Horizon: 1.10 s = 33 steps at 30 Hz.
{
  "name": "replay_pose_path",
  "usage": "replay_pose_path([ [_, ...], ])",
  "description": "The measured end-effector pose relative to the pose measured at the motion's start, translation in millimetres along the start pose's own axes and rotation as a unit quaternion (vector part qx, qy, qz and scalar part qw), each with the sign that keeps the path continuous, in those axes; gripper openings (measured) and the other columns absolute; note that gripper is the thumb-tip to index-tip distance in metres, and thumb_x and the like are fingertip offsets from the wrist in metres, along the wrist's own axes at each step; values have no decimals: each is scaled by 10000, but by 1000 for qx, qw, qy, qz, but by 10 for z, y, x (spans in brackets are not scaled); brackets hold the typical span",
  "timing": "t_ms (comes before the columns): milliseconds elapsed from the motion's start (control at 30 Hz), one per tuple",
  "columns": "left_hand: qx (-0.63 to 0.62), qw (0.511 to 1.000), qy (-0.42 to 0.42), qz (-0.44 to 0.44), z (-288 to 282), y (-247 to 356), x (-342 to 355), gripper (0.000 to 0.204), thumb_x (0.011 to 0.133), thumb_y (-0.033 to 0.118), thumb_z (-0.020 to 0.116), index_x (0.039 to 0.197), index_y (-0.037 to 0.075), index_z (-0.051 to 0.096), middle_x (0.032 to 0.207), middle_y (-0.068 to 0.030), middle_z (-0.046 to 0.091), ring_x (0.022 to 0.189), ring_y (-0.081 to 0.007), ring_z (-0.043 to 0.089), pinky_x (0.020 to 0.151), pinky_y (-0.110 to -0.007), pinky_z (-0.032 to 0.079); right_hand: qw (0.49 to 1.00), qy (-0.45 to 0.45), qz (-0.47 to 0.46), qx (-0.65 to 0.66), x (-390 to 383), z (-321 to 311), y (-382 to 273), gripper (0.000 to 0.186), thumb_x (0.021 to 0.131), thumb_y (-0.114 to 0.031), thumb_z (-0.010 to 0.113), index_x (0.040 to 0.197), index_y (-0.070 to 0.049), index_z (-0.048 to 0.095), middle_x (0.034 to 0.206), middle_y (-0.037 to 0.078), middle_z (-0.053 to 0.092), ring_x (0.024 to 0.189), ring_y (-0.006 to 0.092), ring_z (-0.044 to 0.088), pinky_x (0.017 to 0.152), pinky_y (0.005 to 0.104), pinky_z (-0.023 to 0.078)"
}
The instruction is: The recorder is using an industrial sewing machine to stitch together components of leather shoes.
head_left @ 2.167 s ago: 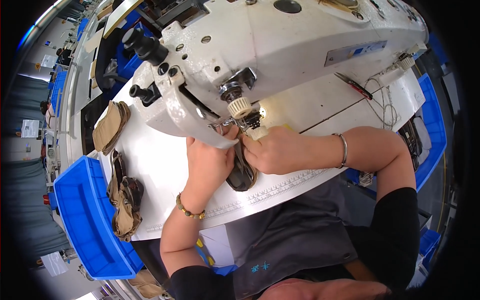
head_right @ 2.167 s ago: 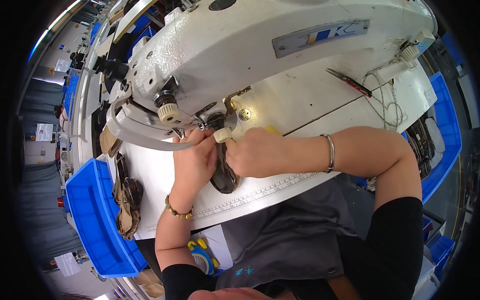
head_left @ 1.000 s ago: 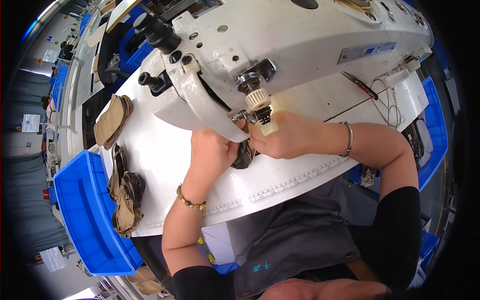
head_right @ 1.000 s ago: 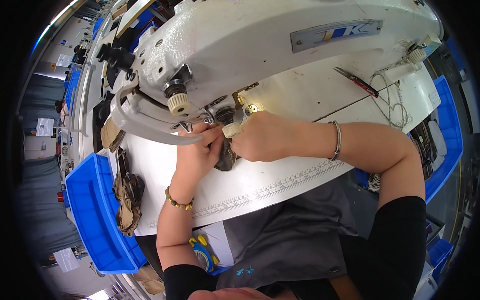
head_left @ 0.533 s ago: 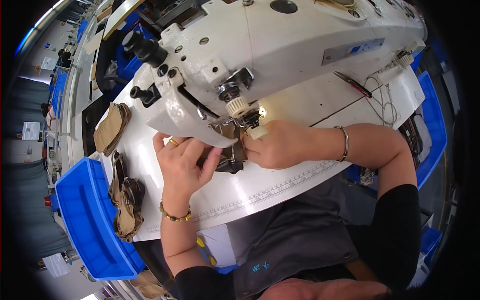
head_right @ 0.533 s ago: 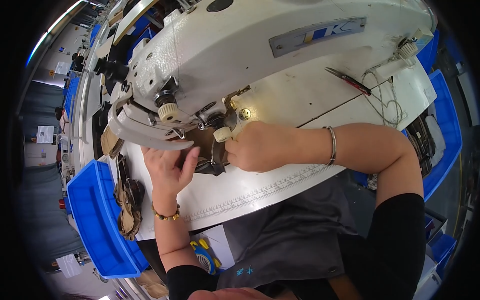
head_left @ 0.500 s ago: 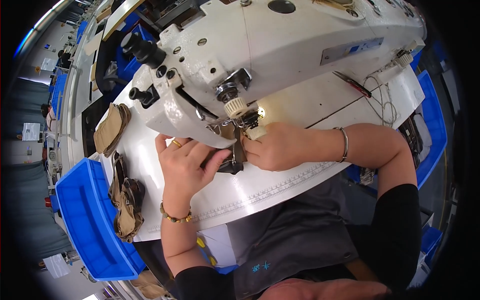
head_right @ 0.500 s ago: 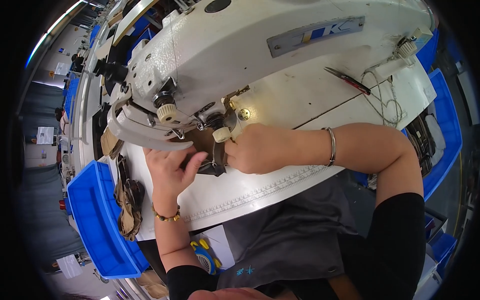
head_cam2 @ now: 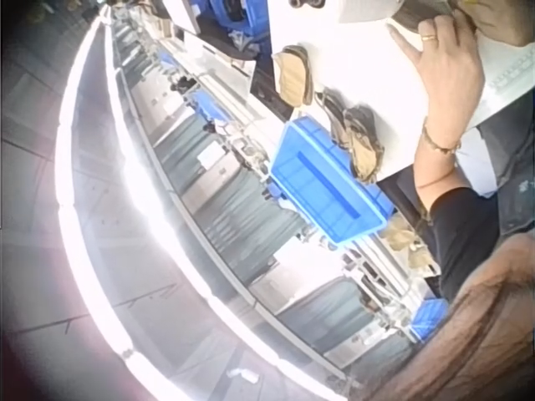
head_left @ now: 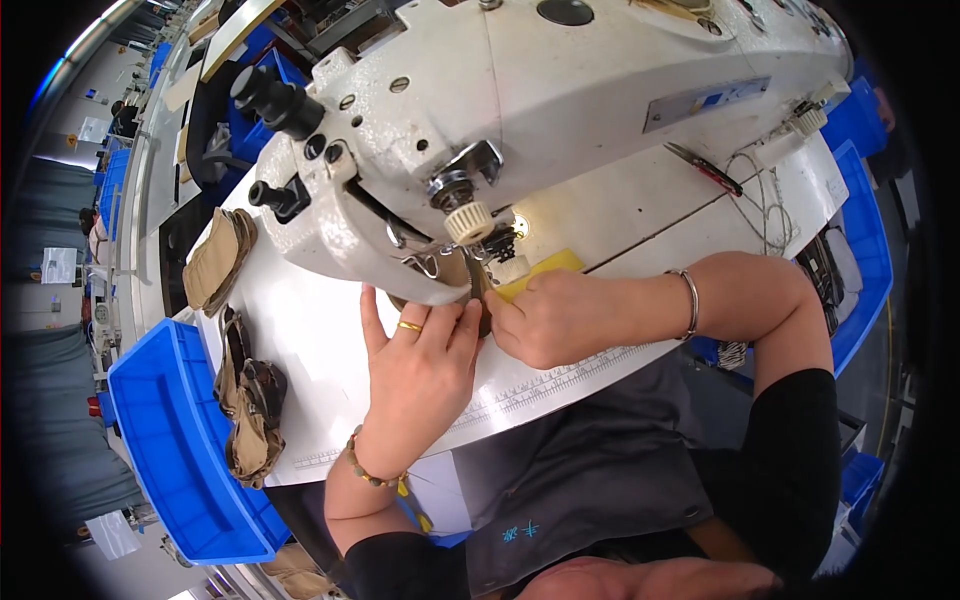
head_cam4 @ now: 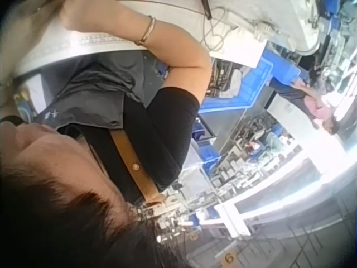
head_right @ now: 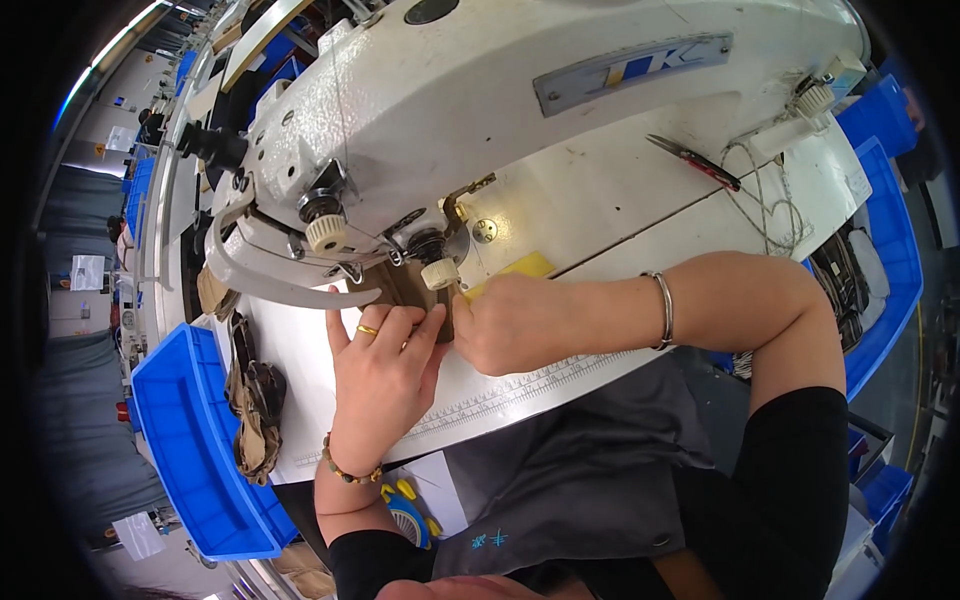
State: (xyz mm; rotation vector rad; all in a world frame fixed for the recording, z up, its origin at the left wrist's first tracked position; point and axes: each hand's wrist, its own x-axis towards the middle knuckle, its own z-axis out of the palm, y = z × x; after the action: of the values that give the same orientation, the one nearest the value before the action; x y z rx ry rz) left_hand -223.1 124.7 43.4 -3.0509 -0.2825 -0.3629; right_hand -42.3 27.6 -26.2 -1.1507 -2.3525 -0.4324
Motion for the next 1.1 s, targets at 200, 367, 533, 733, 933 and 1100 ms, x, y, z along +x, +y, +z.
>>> replay_pose_path([
  [200, -37, 998, 38, -26, 122, 3, -11, 269, 697, 57, 746, 958, 122, 753, 845, 24, 594, 844, -182, 577, 1114, -559, 264, 1000, -1, 19, 5, 13, -51, -53, 200, 672, -135, 649, 702, 62, 636, 733, 291, 645, 469, 228, 603, 381, 335, 465],
  [367, -101, 994, 36, -33, 207, 13, 22, 236, 708, 16, 721, 920, 116, 749, 813, 20, 600, 841, -195, 578, 1067, -500, 292, 1000, -11, 19, 6, -15, -50, -150, 181, 620, -136, 643, 653, 41, 626, 648, 225, 612, 449, 205, 572, 362, 323, 443],
  [533, -113, 993, 21, -37, 218, 8, 50, 212, 716, 11, 718, 902, 109, 744, 809, 9, 605, 838, -204, 582, 1051, -499, 309, 996, -86, 12, 15, -12, -180, -156, 283, 691, -128, 630, 857, 93, 686, 844, 236, 682, 547, 173, 635, 440, 283, 485],
  [733, -133, 990, 28, -32, 230, -8, 61, 191, 734, 11, 718, 898, 107, 742, 805, 3, 607, 825, -217, 588, 1036, -505, 326, 995, -96, 18, 25, -13, -154, -172, 296, 688, -138, 633, 859, 98, 687, 837, 234, 681, 532, 171, 626, 432, 286, 481],
  [933, -113, 992, 47, -42, 309, -127, 157, 141, 745, 31, 723, 866, 101, 729, 823, -3, 622, 832, -227, 597, 959, -488, 361, 994, -97, 44, 15, 0, -45, -40, 232, 700, -123, 636, 851, 47, 685, 902, 213, 685, 529, 166, 611, 419, 294, 471],
  [1100, -134, 987, 77, -52, 439, -273, 237, 96, 760, 42, 720, 843, 90, 713, 814, -24, 622, 794, -244, 595, 834, -490, 395, 995, 19, 101, 15, 47, 123, 92, 118, 764, -120, 642, 707, -27, 600, 613, 73, 562, 496, 211, 589, 407, 359, 456],
])
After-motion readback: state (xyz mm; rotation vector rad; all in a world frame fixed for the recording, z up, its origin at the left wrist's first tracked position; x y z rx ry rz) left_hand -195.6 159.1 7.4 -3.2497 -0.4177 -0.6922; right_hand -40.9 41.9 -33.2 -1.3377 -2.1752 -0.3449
